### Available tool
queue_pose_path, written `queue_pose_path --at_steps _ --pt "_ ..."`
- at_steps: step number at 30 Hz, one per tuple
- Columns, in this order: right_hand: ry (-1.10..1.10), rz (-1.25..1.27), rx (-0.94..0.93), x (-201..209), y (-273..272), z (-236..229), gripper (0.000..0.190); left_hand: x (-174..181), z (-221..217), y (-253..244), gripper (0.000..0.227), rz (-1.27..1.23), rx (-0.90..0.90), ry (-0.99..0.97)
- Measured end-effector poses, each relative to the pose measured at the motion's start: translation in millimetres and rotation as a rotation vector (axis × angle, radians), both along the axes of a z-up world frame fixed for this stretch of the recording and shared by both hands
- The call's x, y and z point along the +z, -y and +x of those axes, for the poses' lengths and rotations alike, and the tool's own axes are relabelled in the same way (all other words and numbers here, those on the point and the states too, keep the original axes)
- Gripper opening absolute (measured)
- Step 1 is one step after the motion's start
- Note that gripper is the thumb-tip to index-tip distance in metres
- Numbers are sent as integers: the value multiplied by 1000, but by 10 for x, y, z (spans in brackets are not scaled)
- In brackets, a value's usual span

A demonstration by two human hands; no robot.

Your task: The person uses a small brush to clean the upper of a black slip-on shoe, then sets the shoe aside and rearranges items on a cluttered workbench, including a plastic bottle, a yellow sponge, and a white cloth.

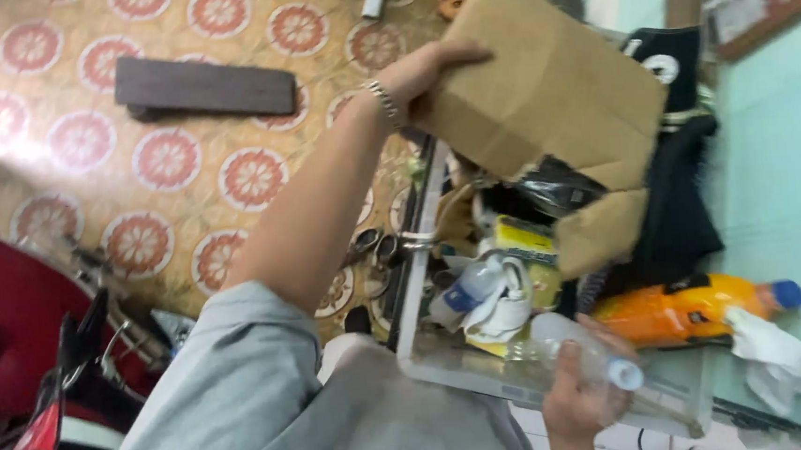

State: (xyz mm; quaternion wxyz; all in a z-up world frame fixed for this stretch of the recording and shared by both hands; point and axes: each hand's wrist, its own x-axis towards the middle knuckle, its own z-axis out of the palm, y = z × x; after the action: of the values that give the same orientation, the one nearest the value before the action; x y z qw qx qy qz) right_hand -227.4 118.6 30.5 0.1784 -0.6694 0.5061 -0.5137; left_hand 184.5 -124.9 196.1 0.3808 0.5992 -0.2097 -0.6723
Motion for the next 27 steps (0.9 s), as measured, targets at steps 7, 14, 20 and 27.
queue_pose_path --at_steps 7,14,20,27 --pt "-65 -13 -45 235 -30 201 29 -217 183 -296 65 -121 96 -195" --pt "-149 113 -326 -231 -141 -83 37 -707 783 -1088 29 -324 454 -296" --pt "-188 -90 -233 58 -107 174 33 -928 1907 -2116 59 -720 841 -332" --pt "-255 -38 -170 189 -106 333 25 -1122 2489 -2449 116 -615 968 -256"
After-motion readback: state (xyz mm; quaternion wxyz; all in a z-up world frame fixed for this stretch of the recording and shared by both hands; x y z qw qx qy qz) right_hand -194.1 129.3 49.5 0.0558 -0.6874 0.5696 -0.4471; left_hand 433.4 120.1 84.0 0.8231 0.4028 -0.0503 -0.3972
